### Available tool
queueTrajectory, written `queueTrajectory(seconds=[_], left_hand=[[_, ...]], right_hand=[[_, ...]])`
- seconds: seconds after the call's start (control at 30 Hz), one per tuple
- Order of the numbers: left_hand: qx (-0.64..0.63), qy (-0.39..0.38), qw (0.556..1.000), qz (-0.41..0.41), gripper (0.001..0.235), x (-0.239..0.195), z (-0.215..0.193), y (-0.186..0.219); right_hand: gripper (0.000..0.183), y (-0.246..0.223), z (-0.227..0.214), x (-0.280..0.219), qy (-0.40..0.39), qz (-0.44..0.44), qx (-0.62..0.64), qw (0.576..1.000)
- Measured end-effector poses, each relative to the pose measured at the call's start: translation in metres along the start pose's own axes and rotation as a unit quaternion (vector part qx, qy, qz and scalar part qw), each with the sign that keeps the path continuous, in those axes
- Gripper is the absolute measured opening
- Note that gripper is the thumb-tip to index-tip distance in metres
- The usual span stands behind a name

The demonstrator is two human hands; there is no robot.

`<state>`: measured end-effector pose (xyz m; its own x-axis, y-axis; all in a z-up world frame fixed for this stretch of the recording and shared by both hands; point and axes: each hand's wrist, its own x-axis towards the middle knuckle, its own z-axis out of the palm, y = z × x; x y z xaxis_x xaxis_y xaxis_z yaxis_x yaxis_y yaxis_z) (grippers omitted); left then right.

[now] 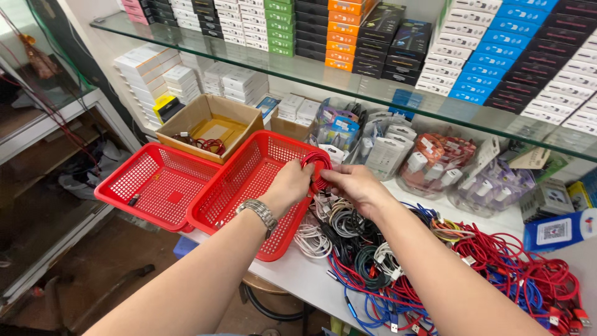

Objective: The person untangles and coils various colored USB cables from a large pile on a counter. They place the coiled cables into a cardboard box. The person handles red, brown, and white cables one at a time.

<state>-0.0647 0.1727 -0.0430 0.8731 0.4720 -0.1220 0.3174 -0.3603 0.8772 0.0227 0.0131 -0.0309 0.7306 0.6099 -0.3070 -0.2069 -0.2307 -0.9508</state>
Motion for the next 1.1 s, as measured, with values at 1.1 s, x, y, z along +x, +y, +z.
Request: queueTrajectory(seconds=[1.1], left_hand=[[-0.443, -0.032, 0.857, -0.260, 0.044, 0.094, -0.062, -0.163]], right_hand=[[0.030, 0.107, 0.138, 0.220, 0.162, 0.071, 0.019, 0.984]])
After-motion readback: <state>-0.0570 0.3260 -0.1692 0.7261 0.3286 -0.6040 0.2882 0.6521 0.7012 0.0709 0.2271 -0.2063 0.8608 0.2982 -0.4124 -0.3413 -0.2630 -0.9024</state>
